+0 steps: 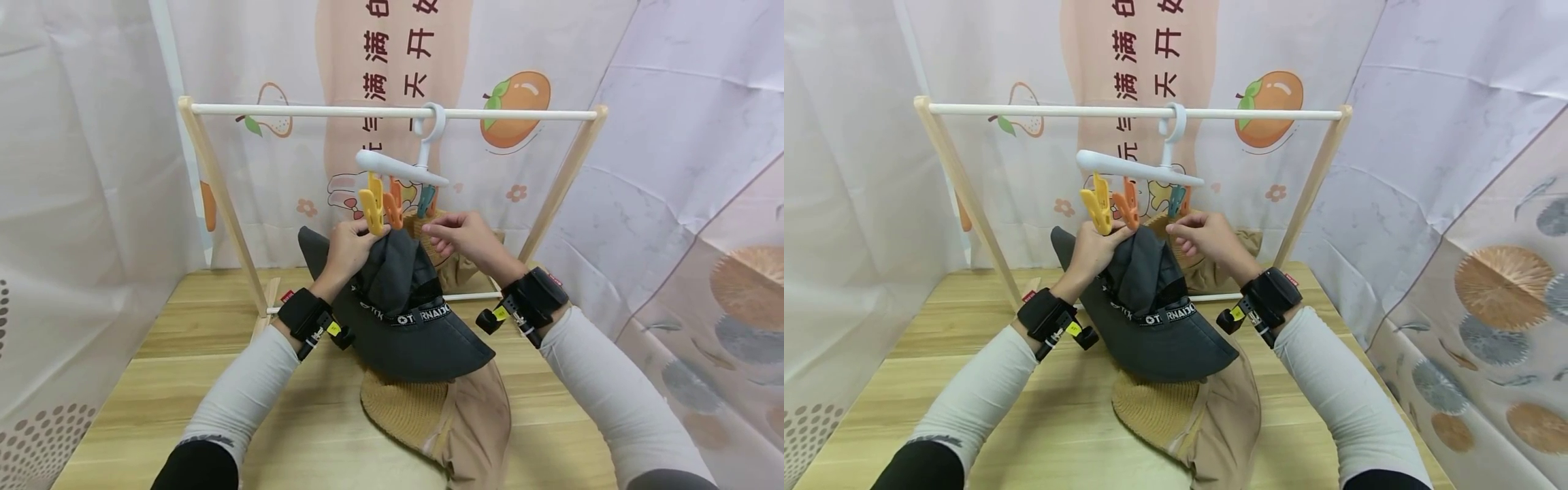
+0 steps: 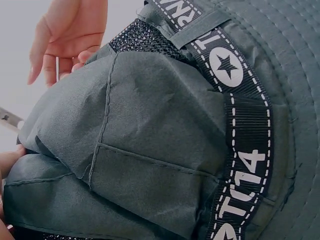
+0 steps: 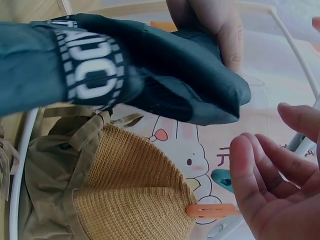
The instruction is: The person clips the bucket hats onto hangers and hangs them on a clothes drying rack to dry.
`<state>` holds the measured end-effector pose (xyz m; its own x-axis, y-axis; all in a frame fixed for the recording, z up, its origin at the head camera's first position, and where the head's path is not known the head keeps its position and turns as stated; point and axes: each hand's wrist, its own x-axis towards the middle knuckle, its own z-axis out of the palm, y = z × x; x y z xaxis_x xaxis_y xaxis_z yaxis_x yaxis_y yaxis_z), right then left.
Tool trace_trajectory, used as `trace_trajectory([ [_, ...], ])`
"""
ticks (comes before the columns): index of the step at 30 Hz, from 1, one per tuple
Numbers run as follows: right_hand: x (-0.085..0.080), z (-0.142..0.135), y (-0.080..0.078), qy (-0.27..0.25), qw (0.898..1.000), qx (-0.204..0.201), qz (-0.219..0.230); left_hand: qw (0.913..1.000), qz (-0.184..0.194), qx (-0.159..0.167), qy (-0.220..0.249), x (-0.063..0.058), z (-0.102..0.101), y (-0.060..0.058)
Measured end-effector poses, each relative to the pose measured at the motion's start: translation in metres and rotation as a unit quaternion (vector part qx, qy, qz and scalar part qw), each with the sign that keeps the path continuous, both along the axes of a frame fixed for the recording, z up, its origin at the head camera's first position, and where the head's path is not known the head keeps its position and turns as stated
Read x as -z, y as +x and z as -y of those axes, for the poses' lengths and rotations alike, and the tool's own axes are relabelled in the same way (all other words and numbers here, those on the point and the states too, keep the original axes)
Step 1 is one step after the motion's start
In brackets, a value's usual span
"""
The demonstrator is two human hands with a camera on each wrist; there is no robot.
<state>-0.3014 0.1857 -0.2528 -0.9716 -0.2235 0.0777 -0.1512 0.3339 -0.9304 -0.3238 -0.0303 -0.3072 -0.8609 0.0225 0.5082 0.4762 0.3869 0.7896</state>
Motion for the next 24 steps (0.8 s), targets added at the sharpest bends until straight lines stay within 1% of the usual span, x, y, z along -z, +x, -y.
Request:
trace_trajectory([
  [4, -0.002, 0.001, -0.007, -0.002, 1.000, 0.024, -0.005, 0.9999, 0.009, -0.009, -0.002, 0.004, -0.002, -0.002],
  [11, -0.008, 0.004, -0.018, 0.040, 0.995, 0.082, -0.032, 0.9990, 0.032, -0.032, 0.001, 0.008, -0.006, -0.008],
  [13, -0.008, 0.005, -0.021, 0.046, 0.993, 0.099, -0.036, 0.9987, 0.037, -0.034, 0.001, 0.009, -0.007, -0.010],
  [17, -0.008, 0.008, -0.028, 0.049, 0.992, 0.114, -0.038, 0.9983, 0.048, -0.032, 0.005, 0.009, -0.007, -0.011],
  [24, -0.004, 0.009, -0.038, 0.026, 0.991, 0.128, -0.034, 0.9982, 0.055, -0.015, 0.018, 0.011, -0.010, -0.013],
])
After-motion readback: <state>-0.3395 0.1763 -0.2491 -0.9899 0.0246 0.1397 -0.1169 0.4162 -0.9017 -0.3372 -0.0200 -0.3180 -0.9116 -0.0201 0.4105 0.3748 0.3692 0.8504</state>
